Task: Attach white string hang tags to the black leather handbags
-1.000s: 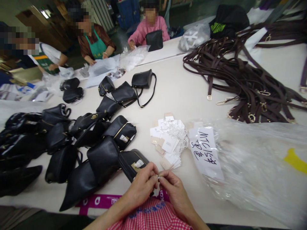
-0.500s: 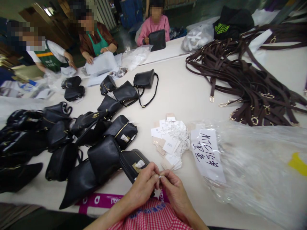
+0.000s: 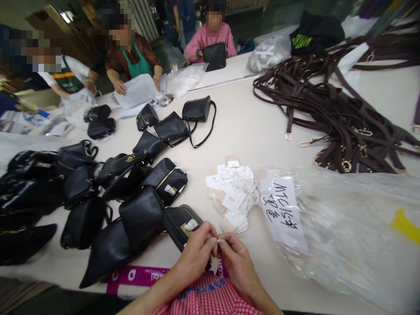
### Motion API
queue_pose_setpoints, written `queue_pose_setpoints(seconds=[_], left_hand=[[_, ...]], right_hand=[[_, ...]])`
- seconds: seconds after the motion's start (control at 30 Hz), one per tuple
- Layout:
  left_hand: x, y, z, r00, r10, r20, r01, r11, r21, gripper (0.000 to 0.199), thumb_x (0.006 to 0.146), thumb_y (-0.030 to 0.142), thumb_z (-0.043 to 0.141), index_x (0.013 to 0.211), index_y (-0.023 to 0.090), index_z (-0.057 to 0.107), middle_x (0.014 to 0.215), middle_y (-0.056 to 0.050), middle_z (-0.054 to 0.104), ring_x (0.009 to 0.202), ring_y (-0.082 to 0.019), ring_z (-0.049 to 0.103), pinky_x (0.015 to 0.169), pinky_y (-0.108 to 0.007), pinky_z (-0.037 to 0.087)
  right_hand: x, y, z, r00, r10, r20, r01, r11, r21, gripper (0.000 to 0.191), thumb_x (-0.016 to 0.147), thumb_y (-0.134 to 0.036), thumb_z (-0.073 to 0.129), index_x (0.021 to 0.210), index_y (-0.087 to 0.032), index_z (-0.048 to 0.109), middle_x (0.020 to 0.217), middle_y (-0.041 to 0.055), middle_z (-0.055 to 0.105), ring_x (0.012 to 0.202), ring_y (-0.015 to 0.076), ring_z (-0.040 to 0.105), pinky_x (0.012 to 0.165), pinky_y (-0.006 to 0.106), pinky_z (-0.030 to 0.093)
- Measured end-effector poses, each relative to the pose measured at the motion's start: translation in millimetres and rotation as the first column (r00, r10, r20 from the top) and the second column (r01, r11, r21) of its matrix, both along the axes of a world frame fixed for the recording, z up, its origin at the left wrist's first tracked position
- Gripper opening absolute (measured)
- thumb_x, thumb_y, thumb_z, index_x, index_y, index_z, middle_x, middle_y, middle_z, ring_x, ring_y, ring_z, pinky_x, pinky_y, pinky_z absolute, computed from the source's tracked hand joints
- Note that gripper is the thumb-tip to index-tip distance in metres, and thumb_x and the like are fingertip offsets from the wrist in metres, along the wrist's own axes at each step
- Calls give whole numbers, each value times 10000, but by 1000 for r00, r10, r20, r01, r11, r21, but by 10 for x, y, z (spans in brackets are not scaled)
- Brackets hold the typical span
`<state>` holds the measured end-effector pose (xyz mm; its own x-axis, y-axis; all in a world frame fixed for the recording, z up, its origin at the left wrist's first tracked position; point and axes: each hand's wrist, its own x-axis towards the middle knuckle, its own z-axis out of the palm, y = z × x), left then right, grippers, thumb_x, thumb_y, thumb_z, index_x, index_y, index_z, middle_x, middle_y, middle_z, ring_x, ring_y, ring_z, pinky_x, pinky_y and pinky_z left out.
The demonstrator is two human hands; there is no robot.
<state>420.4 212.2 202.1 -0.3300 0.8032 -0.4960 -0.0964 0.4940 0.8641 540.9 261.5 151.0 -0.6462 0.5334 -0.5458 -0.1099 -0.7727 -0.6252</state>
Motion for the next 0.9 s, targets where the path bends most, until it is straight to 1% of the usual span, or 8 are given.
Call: queue_pose_setpoints(seconds=[0.2,0.27,0.4,0.53,0.67,0.77,0.9], left_hand=[[-6,-5,-9,1000,26,2,-26,1000,14,71,845,239,478,789,198,492,603,45,522,586,-114,498,586,-224,389],[-16,-3,-5,1000,21,14,-21,1000,11,68,855,250,479,811,201,491,605,51,520,572,-109,479,577,-220,376],[-37,-1,24,1000,-28,9,28,999,-15,67,891,264,467,887,206,500,641,51,538,570,-105,470,578,-217,360],[-41,-7,19,993,-66,-93,62,997,-49,28,883,210,465,900,210,487,642,49,550,599,-118,514,600,-224,371],[-30,-7,-8,980,-89,-179,77,994,-71,52,871,168,451,866,207,486,614,56,535,568,-114,501,597,-227,365],[-25,2,-5,976,-80,-201,70,996,-57,54,854,161,463,835,206,485,612,57,522,567,-112,483,599,-229,359],[-26,3,-3,983,-26,-179,21,999,-25,46,839,180,466,805,210,469,619,63,480,585,-116,454,600,-229,359]], right_hand=[[-8,8,-4,1000,26,-2,-26,998,52,251,809,-444,703,762,-207,637,653,-15,595,658,162,485,660,306,385],[-10,13,3,1000,13,-1,-13,999,32,274,796,-466,711,752,-208,633,642,-17,586,644,161,482,650,306,386],[-13,20,2,1000,-7,23,8,1000,-5,326,743,-506,751,735,-203,630,638,-12,586,621,159,480,624,303,392],[-7,20,-22,999,-12,46,11,1000,5,313,733,-487,766,759,-198,649,663,-8,605,627,155,485,621,292,395],[5,18,-19,998,-1,65,-1,1000,26,276,759,-462,751,777,-202,662,661,-18,601,630,150,487,614,281,388],[11,28,-1,995,24,93,-31,997,74,283,780,-479,726,787,-202,666,662,-19,594,639,153,492,617,280,392],[15,56,8,986,53,160,-83,979,186,318,766,-522,724,786,-209,668,689,-14,599,675,168,509,653,294,412]])
